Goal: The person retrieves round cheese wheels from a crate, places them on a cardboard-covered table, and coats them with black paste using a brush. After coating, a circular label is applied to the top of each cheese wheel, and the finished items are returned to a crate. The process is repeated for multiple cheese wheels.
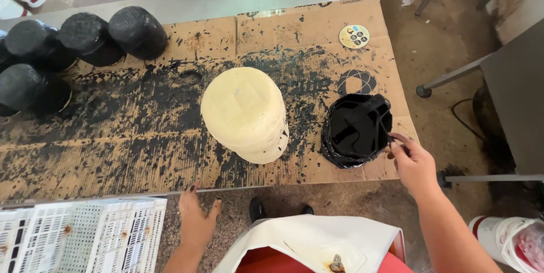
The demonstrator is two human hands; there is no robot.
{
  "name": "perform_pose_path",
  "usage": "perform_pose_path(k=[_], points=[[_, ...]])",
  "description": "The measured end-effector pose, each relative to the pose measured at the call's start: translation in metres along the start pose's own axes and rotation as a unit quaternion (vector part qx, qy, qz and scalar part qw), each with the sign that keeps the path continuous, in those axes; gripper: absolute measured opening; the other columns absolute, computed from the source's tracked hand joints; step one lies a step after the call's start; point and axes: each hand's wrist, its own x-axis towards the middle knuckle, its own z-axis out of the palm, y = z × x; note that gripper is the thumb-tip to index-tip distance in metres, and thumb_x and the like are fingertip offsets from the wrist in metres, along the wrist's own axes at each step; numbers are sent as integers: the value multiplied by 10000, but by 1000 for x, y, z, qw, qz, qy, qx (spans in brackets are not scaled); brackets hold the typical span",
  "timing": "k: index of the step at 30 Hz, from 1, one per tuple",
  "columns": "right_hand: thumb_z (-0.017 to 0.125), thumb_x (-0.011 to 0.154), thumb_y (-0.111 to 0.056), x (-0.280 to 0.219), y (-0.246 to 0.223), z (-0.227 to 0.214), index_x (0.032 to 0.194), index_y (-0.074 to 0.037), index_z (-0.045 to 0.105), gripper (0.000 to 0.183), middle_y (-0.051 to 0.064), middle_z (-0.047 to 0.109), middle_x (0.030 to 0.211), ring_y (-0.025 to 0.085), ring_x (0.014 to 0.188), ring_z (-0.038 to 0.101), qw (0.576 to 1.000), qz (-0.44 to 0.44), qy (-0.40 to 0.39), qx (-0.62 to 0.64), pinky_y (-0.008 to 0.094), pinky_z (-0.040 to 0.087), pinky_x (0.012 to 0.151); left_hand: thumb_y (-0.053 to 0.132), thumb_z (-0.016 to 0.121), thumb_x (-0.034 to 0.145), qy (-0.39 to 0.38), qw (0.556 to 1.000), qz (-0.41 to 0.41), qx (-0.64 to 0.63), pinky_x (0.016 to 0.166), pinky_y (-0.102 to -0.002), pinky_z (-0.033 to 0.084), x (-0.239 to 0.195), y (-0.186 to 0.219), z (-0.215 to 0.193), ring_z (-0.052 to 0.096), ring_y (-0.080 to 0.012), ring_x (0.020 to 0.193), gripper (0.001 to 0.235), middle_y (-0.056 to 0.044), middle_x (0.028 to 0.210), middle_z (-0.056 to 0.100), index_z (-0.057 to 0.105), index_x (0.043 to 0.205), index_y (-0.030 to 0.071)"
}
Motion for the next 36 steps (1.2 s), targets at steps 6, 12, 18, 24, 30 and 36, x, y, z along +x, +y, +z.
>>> perform_pose_path(k=[6,12,18,24,30,36], points=[[504,1054,-76,-48,-58,22,1336,-67,668,327,136,616,803,152,569,449,954,25,-133,268,256,354,479,266,717,907,10,998,58,-14,1171,-541,344,16,6,-3,280,-324,1469,587,-130,1490,445,464,1354,-18],[510,1031,-158,-58,-121,55,1380,-72,672,394,77,577,622,119,446,384,947,-56,-192,252,271,325,434,286,684,915,18,988,148,-44,1156,-556,313,31,10,-6,234,-334,1506,663,-153,1508,405,395,1460,43],[533,1031,-119,-52,-168,77,1341,-105,705,355,16,422,497,116,384,308,958,-6,-155,243,256,273,369,300,655,932,-76,994,78,-31,1042,-513,467,44,15,-32,53,-348,1597,763,-132,1570,340,279,1587,195],[519,1030,-108,-98,-166,66,1400,-145,687,408,103,650,730,116,451,374,972,62,-156,166,252,277,384,206,748,892,-83,996,3,-41,924,-358,583,53,32,-82,488,-199,1238,355,-35,1620,355,493,1084,52],[520,1031,-141,-86,-189,77,1388,-130,693,397,90,649,735,110,445,361,971,82,-142,174,251,250,395,298,711,838,-47,991,127,14,1224,-559,208,79,49,-110,204,-281,1518,865,-118,1657,211,276,1568,133],[527,1024,-107,-66,-154,104,1341,-62,696,363,81,494,603,113,453,301,926,77,-154,336,266,225,412,618,638,819,-52,926,361,99,1179,-698,167,101,117,-133,135,-468,1528,1008,-174,1647,287,277,1572,53]])
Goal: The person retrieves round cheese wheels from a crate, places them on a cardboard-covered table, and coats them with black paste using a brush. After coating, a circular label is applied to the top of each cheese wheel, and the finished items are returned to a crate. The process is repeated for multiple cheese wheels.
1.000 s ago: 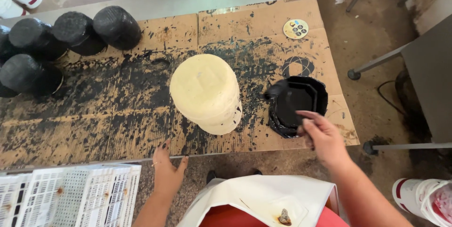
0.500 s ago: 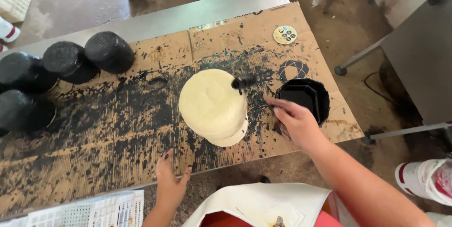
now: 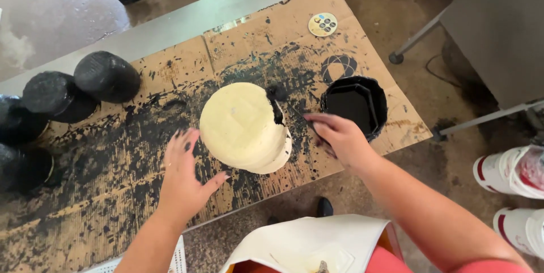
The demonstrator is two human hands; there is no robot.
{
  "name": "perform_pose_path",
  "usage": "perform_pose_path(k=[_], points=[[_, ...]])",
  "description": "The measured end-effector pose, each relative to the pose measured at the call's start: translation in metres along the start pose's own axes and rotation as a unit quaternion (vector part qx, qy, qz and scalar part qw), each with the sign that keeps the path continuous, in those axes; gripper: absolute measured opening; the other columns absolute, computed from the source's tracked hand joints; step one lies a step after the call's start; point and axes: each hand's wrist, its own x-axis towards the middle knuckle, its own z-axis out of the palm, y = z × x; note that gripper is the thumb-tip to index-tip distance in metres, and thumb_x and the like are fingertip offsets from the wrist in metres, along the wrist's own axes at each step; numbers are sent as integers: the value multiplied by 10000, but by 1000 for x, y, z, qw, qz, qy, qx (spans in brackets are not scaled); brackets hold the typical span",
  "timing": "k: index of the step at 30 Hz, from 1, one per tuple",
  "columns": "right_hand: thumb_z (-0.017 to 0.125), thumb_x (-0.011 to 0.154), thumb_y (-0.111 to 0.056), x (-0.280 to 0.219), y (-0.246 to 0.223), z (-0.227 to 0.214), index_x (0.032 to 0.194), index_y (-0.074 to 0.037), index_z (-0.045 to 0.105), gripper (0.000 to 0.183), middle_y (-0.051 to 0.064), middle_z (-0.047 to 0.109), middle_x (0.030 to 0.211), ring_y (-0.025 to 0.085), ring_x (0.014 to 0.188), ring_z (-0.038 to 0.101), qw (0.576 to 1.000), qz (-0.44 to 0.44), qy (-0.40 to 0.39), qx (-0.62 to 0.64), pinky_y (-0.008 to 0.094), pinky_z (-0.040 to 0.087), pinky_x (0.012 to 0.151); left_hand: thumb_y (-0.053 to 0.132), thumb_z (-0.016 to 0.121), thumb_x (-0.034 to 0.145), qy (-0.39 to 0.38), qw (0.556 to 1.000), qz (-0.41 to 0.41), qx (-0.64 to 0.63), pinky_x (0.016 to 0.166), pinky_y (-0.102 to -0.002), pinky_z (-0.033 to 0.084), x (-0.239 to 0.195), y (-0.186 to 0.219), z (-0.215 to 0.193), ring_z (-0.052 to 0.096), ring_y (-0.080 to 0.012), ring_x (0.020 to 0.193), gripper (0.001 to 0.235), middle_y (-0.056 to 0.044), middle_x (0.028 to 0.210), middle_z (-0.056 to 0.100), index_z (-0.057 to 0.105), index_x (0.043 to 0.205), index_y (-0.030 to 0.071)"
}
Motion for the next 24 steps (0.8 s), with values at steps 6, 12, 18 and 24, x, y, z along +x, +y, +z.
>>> perform_pose_path(k=[6,12,18,24], points=[[608,931,13,-19,35,-20,1178,22,741,281,197,584,531,136,254,375,994,-100,39,30,249,285,257,449,849,745,-20,991,112,62,1175,-713,212,41,51,-14,252,-521,1476,1059,-307,1548,356,322,1557,19],[589,975,-52,38,13,-13,1220,-13,729,284,135,638,584,87,295,409,993,-112,-11,-16,240,337,278,638,808,726,-78,977,120,161,1172,-703,219,73,63,-8,296,-475,1482,1075,-264,1547,394,390,1536,68],[571,981,-27,6,31,-19,1250,9,716,308,126,649,584,82,308,435,998,-44,-34,-15,223,323,255,425,877,680,-69,994,76,36,1173,-684,288,85,43,-17,305,-506,1461,1004,-247,1533,404,428,1493,42],[581,986,-40,10,14,-9,1264,-21,721,312,115,653,588,78,311,431,997,-49,-40,-45,213,342,269,537,808,649,-26,993,115,-16,1171,-672,311,74,24,-5,284,-552,1451,1051,-267,1538,388,411,1506,77]])
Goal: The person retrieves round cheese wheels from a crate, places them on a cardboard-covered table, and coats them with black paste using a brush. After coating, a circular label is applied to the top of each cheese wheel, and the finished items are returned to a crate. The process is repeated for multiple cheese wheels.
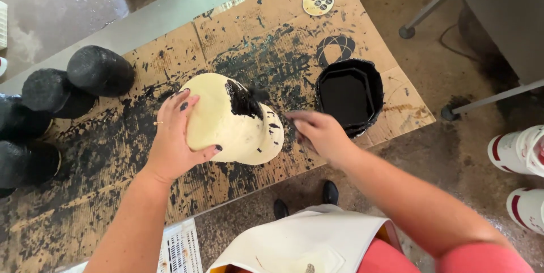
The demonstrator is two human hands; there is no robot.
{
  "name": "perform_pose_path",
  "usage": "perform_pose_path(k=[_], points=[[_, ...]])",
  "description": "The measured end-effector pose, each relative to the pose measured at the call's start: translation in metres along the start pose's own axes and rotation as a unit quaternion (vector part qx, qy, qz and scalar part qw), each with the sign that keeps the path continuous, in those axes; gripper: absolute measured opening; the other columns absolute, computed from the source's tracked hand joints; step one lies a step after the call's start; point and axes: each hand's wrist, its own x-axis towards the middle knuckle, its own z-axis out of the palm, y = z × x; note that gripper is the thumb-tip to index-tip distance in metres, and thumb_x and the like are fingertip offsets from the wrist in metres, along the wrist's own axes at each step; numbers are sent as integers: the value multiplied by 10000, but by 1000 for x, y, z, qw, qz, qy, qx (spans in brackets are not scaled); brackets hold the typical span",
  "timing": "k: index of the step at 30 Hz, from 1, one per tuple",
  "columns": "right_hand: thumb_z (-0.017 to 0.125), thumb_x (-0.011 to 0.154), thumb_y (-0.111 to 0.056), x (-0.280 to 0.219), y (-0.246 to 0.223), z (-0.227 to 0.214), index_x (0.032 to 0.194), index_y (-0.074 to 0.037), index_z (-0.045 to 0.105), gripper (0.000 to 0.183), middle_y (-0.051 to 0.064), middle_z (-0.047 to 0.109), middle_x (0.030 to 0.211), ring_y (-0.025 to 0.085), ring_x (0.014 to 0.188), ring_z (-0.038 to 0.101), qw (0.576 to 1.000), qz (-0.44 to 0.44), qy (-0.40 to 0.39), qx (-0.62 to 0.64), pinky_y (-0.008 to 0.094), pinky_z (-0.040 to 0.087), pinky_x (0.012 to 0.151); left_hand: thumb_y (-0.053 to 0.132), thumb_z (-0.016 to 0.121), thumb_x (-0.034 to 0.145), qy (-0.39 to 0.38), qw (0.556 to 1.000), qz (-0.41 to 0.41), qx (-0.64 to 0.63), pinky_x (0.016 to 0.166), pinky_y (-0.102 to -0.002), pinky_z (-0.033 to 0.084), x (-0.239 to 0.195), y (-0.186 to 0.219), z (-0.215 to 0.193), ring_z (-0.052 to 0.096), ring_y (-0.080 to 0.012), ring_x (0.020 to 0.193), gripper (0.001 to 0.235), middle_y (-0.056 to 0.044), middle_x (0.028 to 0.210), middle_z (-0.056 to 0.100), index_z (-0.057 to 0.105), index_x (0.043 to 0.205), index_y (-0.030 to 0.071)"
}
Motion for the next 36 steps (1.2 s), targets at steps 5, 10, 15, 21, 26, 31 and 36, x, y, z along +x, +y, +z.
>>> perform_pose_path(k=[5,10,15,21,26,31,36], points=[[548,972,-11,44,17,10,1249,73,672,314,122,569,578,76,322,410,987,-31,-30,156,221,321,293,590,779,632,12,1000,13,12,1163,-713,287,-12,-12,6,283,-552,1440,1082,-259,1536,386,390,1511,93],[552,966,2,-18,23,-4,1284,90,659,348,128,573,565,86,310,399,994,34,-9,104,231,318,276,682,741,643,47,998,45,15,1196,-677,243,-29,-35,17,284,-549,1439,1109,-245,1533,380,374,1520,110],[601,940,-15,4,48,-2,1212,48,709,300,185,576,568,143,262,427,994,9,4,108,273,338,255,745,724,621,71,995,71,28,1201,-658,243,-38,-44,29,263,-540,1453,1150,-204,1562,346,372,1537,144],[565,970,-41,31,41,14,1280,43,654,333,163,559,581,97,318,395,983,-7,-23,183,229,291,290,742,724,611,79,993,80,42,1189,-683,242,-45,-41,33,252,-546,1448,1170,-222,1552,337,365,1540,127],[613,941,-19,-40,48,-7,1222,35,740,313,175,615,585,115,316,428,999,41,24,27,224,328,281,805,687,620,102,989,91,52,1205,-681,203,-56,-51,37,248,-551,1466,1178,-230,1565,314,361,1526,127],[646,959,-101,-17,33,8,1214,-92,777,286,157,764,796,197,597,671,987,-87,30,-130,324,575,562,825,660,628,104,990,88,45,1196,-703,202,-58,-43,40,258,-555,1459,1171,-244,1551,323,354,1520,130],[615,980,-81,-23,21,12,1226,-77,762,287,152,761,884,218,714,650,981,-134,23,-136,342,556,644,847,645,622,102,989,92,62,1197,-706,217,-62,-39,40,267,-541,1462,1177,-235,1557,315,342,1514,141]])
